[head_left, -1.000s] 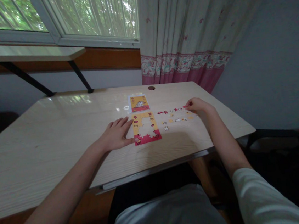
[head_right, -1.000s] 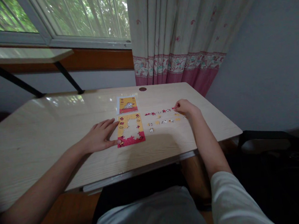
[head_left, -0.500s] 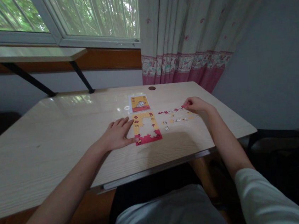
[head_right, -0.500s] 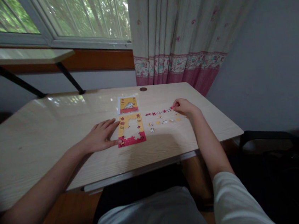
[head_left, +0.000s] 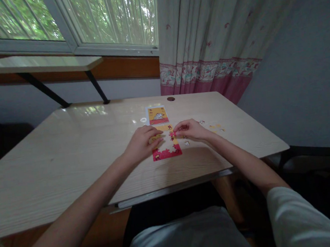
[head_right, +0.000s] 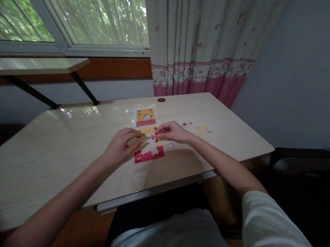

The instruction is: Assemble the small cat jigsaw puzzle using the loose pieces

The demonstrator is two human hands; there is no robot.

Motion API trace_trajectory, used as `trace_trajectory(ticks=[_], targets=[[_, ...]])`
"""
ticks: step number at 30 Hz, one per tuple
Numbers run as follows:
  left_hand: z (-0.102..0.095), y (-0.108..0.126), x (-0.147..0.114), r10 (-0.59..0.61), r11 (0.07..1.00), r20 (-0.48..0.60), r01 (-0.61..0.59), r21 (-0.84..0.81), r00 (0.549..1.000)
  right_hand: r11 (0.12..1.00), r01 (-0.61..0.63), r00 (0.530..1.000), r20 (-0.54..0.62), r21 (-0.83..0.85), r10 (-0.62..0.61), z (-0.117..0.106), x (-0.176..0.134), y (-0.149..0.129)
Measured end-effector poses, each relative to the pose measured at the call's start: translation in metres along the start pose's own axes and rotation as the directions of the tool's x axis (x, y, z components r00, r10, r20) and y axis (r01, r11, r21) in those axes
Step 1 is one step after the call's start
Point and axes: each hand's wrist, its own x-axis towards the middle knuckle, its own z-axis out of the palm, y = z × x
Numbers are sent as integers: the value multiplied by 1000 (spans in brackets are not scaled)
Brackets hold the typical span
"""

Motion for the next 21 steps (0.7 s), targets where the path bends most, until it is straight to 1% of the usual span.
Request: trace_trajectory(ticks=[3,6,11,13,15,18,21], targets=[[2,7,11,36,998,20,-35,-53,999,1000,25,999,-37,0,-25,5,-2,1],[8,8,18,78,996,12,-78,-44,997,998,50,995,-81,-39,-53,7,-3,2],[19,5,17,114,993,-64,-114,12,991,984,107,988,-94,-139,-120,8,-4,5],[22,4,14,130,991,-110,-126,41,985,960,168,975,-102,-225,-195,8,-6,5],[22,3,12,153,987,-164,-143,68,975,901,255,945,-105,-351,-309,7,-8,4],[20,3,12,174,983,-229,-157,90,958,772,375,877,-73,-514,-475,6,-11,3],[18,3,13,183,982,-242,-165,93,953,668,443,826,-17,-598,-563,6,-11,4]])
